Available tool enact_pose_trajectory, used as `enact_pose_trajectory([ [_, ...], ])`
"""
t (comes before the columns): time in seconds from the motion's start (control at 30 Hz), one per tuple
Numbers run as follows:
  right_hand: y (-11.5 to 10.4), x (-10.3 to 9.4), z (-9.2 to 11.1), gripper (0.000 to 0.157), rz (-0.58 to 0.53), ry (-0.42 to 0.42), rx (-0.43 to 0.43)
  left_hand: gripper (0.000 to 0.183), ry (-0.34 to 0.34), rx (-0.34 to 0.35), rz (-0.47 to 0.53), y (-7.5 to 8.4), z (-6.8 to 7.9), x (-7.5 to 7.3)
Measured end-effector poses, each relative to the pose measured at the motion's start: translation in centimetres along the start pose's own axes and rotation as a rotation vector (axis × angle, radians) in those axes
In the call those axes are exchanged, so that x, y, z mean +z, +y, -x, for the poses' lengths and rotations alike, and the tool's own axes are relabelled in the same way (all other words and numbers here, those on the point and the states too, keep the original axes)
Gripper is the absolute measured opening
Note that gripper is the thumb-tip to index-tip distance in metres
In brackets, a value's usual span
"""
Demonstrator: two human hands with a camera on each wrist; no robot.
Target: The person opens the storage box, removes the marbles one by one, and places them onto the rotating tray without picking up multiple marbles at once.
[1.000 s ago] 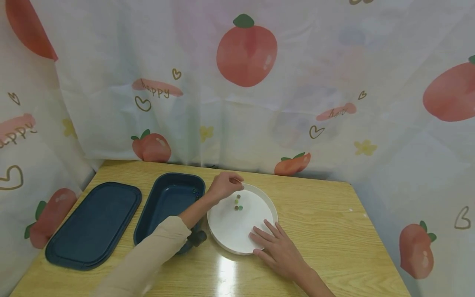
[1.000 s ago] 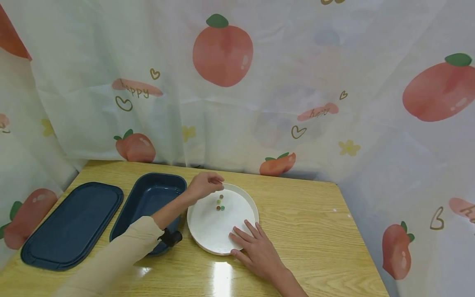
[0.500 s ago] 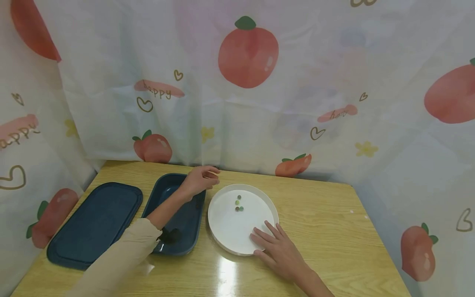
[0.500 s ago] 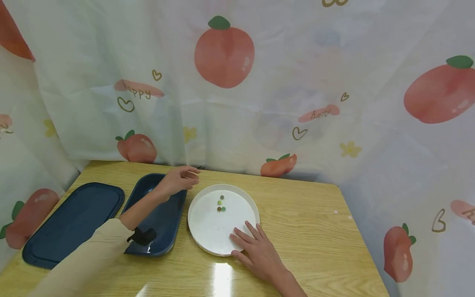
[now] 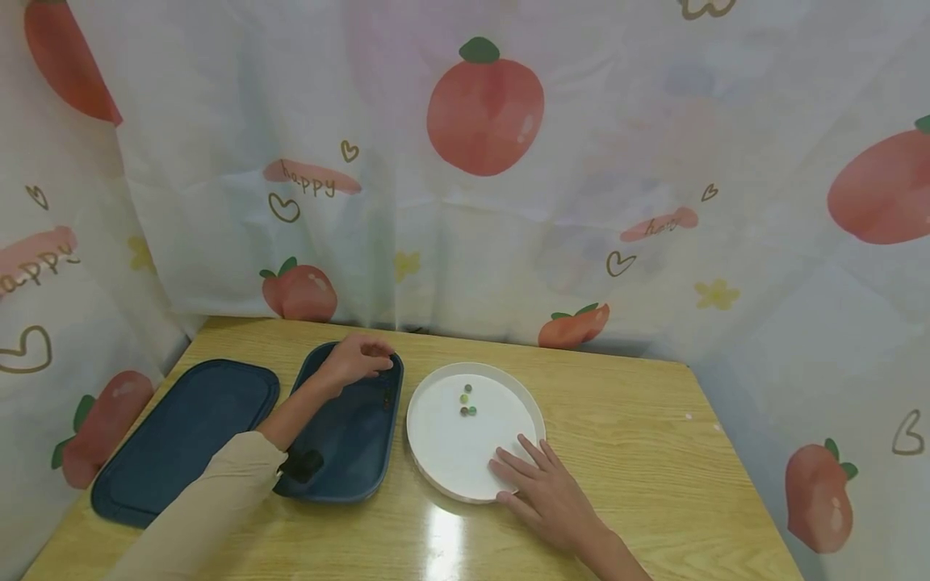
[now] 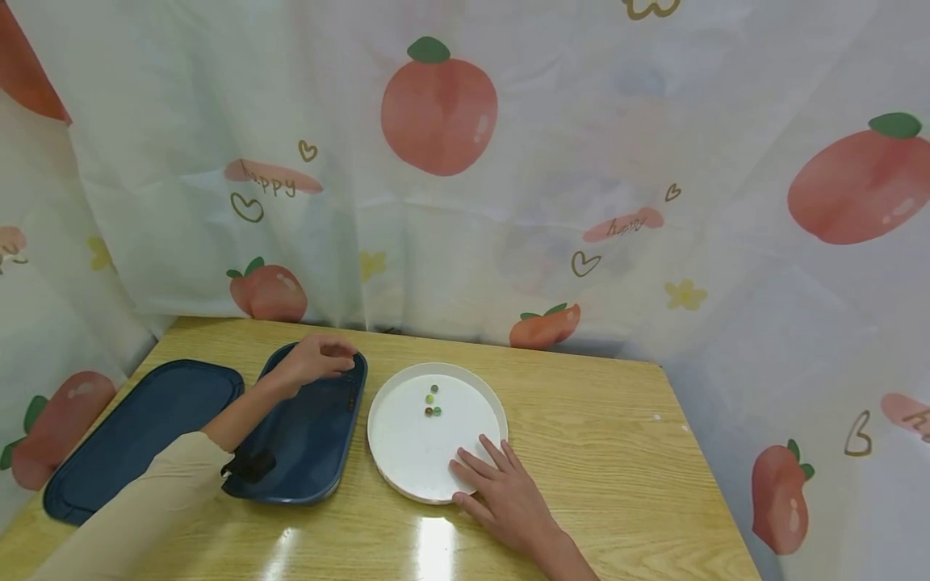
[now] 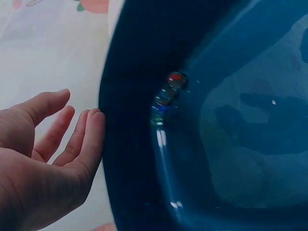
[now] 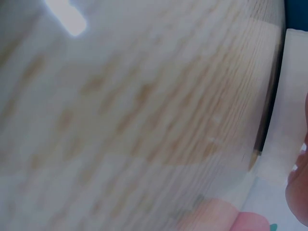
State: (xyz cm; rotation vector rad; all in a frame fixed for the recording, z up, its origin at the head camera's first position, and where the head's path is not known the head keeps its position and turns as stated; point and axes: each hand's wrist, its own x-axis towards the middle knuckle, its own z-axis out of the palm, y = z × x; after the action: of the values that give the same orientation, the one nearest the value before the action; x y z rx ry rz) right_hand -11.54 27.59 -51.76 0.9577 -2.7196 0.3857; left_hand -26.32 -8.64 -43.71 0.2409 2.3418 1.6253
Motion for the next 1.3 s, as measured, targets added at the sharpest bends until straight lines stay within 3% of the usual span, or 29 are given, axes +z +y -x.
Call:
enact_pose_trajectory([
  [0.4,0.1,0.1,0.1,0.046,0.023,0.009,-0.010,0.029,0.057,-0.105,0.064,-2.5,-1.4,0.3],
  [0.9,0.1,-0.1,0.1,0.045,0.016,-0.009,0.001,0.023,0.138,-0.115,-0.085,-4.5,-2.0,0.6],
  [1.3,0.3,0.2,0.2,0.045,0.003,0.002,0.005,0.019,0.184,-0.100,-0.200,-4.9,-2.2,1.1],
])
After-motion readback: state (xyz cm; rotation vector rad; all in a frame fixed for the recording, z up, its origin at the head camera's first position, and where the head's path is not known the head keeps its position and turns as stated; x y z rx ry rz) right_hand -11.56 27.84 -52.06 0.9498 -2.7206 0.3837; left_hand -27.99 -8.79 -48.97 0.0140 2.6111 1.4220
